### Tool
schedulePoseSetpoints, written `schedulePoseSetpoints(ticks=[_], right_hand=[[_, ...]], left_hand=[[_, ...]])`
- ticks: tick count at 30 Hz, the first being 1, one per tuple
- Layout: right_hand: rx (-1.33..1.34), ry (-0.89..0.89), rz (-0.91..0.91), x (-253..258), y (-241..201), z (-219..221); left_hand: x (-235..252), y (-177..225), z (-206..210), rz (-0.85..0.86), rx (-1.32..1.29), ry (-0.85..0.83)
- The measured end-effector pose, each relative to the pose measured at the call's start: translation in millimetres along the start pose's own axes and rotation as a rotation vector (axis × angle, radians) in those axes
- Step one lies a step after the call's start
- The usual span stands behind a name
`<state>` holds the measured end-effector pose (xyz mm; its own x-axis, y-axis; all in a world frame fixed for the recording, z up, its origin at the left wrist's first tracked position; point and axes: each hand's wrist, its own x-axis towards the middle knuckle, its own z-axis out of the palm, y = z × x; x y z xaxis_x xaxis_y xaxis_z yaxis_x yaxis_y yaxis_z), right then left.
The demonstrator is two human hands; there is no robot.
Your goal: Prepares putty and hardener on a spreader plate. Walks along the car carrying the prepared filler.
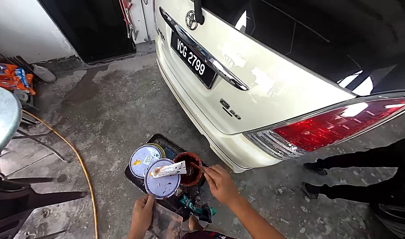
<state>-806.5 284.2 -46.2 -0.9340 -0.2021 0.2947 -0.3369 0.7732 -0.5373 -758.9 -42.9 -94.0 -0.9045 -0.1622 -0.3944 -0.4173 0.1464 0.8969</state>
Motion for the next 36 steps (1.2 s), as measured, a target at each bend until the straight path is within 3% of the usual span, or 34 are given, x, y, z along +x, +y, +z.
schedulePoseSetpoints(ticks=[4,6,9,12,16,21,24,27,30,32,36], right_hand=[[-0.023,-0.015,-0.017,-5.9,2.9,6.5],[-0.036,-0.105,0.034,-7.7,3.4,10.2],[-0.052,-0.050,0.003,-6.6,3.5,14.5],[-0.055,-0.149,0.019,-9.6,6.5,16.3],[0.096,0.014,-0.030,-10.7,14.2,14.5],[0.573,-0.046,0.560,-2.9,13.3,16.5],[0.564,-0.170,0.712,2.1,24.0,18.2],[0.263,-0.339,0.602,7.9,25.9,-5.4],[0.065,-0.361,0.435,10.4,21.1,-47.5],[-0.046,-0.242,0.306,4.8,15.4,-77.8],[-0.055,0.244,-0.015,-1.6,2.4,-122.8]], left_hand=[[-6.6,-2.2,2.2,0.024,-0.036,0.025],[-12.7,-1.5,2.6,0.022,-0.051,0.039],[-16.2,0.5,3.0,0.016,-0.078,0.048],[-21.5,-0.2,0.5,-0.002,-0.084,0.057],[-20.1,2.9,0.4,0.009,-0.081,0.062],[-19.0,5.6,3.9,0.018,-0.078,0.047],[-15.2,7.0,9.5,0.023,-0.055,0.028],[-7.8,8.8,19.5,0.029,-0.056,-0.006],[5.0,10.8,34.8,0.019,-0.036,-0.069],[14.3,9.7,48.5,0.017,-0.015,-0.123],[33.7,8.1,76.4,0.011,0.041,-0.206]])
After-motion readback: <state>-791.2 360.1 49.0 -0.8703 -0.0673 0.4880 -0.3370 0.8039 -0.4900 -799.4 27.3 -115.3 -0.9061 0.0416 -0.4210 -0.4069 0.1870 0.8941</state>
